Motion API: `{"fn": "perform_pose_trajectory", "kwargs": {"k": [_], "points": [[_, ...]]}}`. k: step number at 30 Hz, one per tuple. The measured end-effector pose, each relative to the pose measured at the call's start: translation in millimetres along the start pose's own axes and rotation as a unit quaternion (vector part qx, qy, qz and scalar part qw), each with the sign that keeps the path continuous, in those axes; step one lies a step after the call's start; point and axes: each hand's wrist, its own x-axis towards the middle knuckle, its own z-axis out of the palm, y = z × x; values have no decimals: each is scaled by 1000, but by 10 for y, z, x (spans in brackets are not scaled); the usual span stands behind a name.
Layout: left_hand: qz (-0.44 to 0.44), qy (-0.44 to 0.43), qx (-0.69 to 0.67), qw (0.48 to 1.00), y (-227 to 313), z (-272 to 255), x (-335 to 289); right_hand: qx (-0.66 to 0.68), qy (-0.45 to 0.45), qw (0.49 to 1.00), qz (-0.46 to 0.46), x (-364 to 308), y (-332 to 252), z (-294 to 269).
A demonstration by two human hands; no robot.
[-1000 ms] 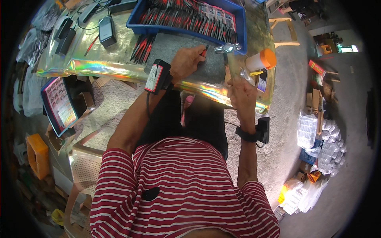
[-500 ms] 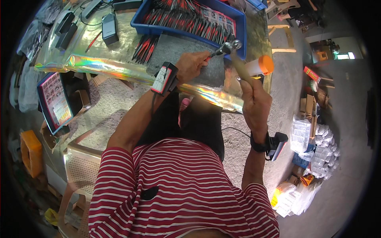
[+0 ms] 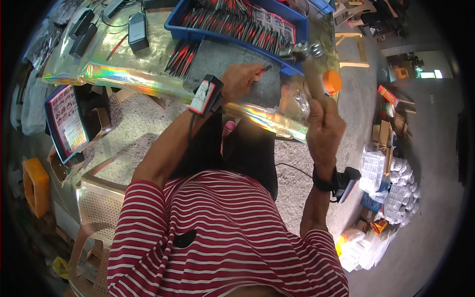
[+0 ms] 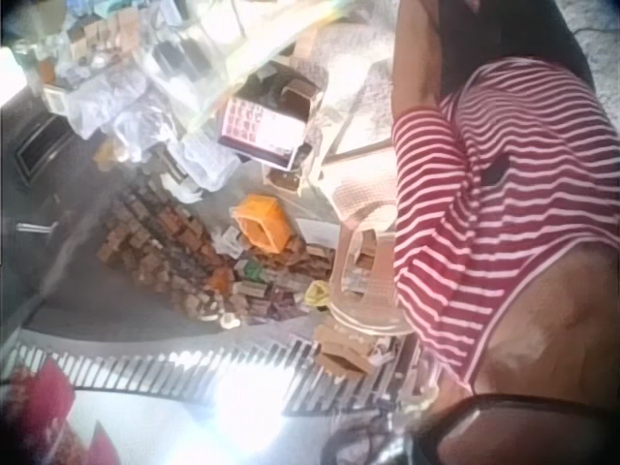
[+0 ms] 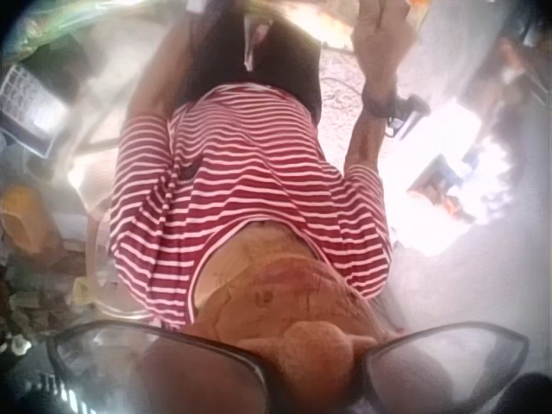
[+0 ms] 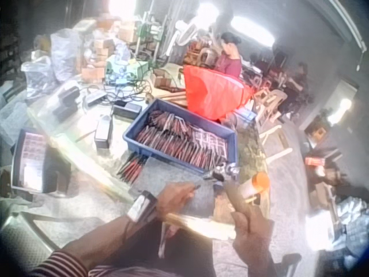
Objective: The person positions small components on a metal block and hits them with a hammer, then picks up new components from a blue bin.
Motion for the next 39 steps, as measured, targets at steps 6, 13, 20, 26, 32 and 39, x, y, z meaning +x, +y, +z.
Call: {"fn": "perform_pose_trajectory", "kwargs": {"k": [6, 13, 20, 26, 32, 39], "points": [[0, -11, 2, 1000, 10, 4, -1, 82, 137, 987, -13, 2, -153, -154], [3, -8, 4, 1000, 10, -5, -3, -77, -31, 996, 24, -91, 155, 196], [-15, -20, 5, 1000, 30, 3, 20, 256, -8, 941, 223, -349, 495, 704], [-49, -32, -2, 998, 23, -20, 44, 495, -37, 751, 435, -486, 549, 971], [-118, 37, -56, 991, -45, -147, 289, 544, -61, 708, 446, -526, 557, 1031], [-147, 34, 219, 964, -674, -398, 747, 457, -145, 772, 417, -582, 644, 1013]]}}
